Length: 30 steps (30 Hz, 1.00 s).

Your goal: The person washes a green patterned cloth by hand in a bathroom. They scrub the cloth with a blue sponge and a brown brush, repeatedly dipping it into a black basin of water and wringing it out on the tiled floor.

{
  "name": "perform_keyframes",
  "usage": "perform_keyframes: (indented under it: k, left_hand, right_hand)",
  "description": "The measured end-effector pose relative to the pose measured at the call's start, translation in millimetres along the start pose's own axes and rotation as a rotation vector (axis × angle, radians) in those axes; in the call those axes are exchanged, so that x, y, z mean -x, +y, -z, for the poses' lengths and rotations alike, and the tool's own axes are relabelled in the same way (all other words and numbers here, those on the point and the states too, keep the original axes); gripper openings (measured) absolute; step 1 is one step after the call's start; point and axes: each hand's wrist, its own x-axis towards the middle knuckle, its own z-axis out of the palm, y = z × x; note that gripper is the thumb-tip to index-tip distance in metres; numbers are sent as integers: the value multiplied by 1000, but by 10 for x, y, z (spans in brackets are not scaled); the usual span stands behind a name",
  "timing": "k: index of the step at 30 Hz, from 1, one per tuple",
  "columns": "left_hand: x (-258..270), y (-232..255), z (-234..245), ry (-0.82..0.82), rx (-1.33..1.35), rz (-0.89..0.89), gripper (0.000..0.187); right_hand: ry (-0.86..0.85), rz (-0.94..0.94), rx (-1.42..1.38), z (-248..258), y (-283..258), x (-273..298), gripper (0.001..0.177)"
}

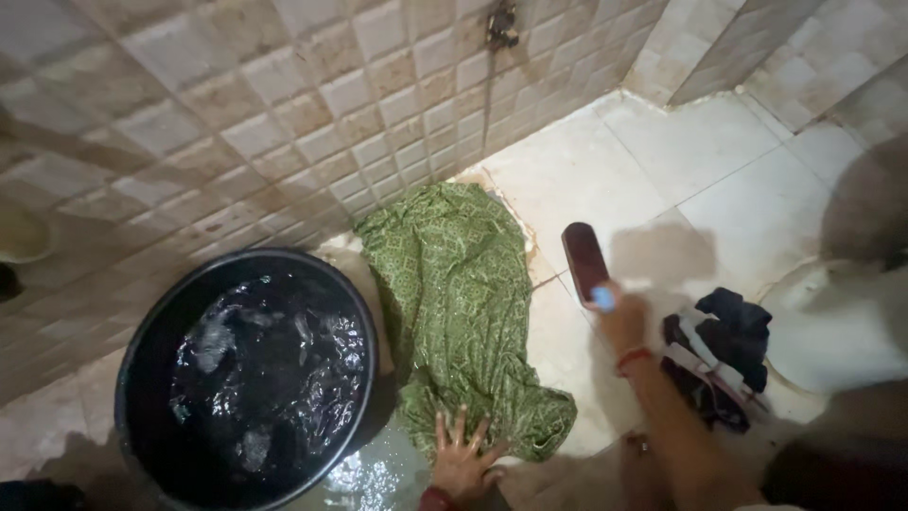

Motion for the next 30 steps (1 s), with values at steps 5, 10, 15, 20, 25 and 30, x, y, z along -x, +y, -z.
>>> perform_keyframes:
  k: [5,10,15,20,25,30]
  left_hand:
    - [399,-167,-626,136,-36,-81,62]
    - [433,-181,-737,62,65,-56,64]
    - [400,-188,-601,81,68,-55,63]
    - [470,-156,-699,104,44,-51,62]
    - [516,-204,-893,10,18,-15,61]
    - [506,-210,-841,90,-49,-32,62]
  right_hand:
    - [-649,-38,-665,-228,-1547,801,8]
    - [-1163,438,91,-343,-1771,504,34]
    - [-60,625,92,-809,-1644,-296,39]
    - [-284,845,-62,-842,-1941,828,28]
    - [-686,1371,248,-1272,-2546,478,30]
    - [-233,636,51,-1623,-2782,-552,38]
